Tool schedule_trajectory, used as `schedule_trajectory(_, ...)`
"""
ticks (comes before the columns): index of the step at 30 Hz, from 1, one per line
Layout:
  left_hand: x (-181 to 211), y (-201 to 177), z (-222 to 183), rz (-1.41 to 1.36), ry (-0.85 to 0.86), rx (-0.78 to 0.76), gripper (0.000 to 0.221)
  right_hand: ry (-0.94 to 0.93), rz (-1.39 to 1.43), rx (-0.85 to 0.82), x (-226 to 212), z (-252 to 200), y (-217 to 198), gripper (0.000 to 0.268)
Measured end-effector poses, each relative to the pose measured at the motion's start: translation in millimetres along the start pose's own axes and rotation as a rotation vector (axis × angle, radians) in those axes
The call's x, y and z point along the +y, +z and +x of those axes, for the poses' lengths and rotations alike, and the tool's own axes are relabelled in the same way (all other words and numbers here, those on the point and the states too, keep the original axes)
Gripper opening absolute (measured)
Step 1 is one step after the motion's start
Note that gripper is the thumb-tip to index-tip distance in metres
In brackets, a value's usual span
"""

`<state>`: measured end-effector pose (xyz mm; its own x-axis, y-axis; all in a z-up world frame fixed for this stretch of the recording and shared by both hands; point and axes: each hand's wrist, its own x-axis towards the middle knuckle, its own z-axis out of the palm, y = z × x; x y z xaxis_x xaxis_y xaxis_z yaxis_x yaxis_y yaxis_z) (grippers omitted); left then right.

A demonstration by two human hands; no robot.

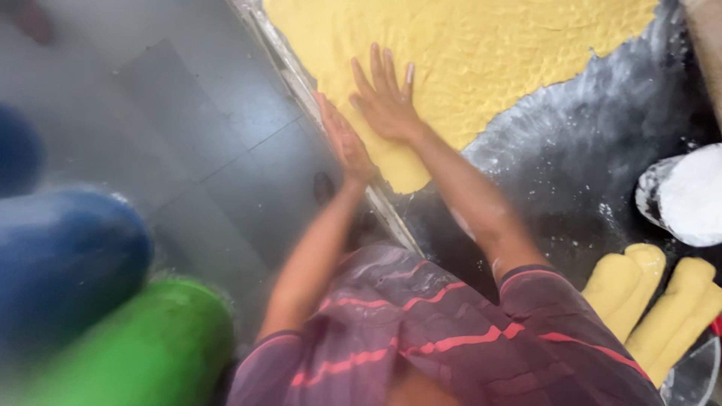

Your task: The person flattens a long piece of yellow dough by hand on a floured surface, uses a knife to cut it into sections, and then rolls pieces of dough.

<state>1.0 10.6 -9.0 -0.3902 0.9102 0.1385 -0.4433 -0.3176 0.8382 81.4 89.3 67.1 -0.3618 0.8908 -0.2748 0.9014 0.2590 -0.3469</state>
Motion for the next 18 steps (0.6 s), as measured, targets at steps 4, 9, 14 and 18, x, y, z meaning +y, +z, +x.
schedule_trajectory(4,6,-12,0,-0.047,-0.028,0.035,0.101,0.092,-0.004,0.104,-8,-30,15,0.079)
schedule_trajectory(9,33,-20,-11,0.007,0.003,-0.031,0.095,-0.034,0.190,0.040,18,-32,29,0.072)
schedule_trajectory(14,68,-15,3,0.179,0.005,-0.123,0.080,0.016,-0.136,0.090,29,-65,38,0.082)
schedule_trajectory(18,78,-18,34,0.694,0.017,-0.316,0.056,-0.003,0.397,-0.351,93,-27,1,0.069)
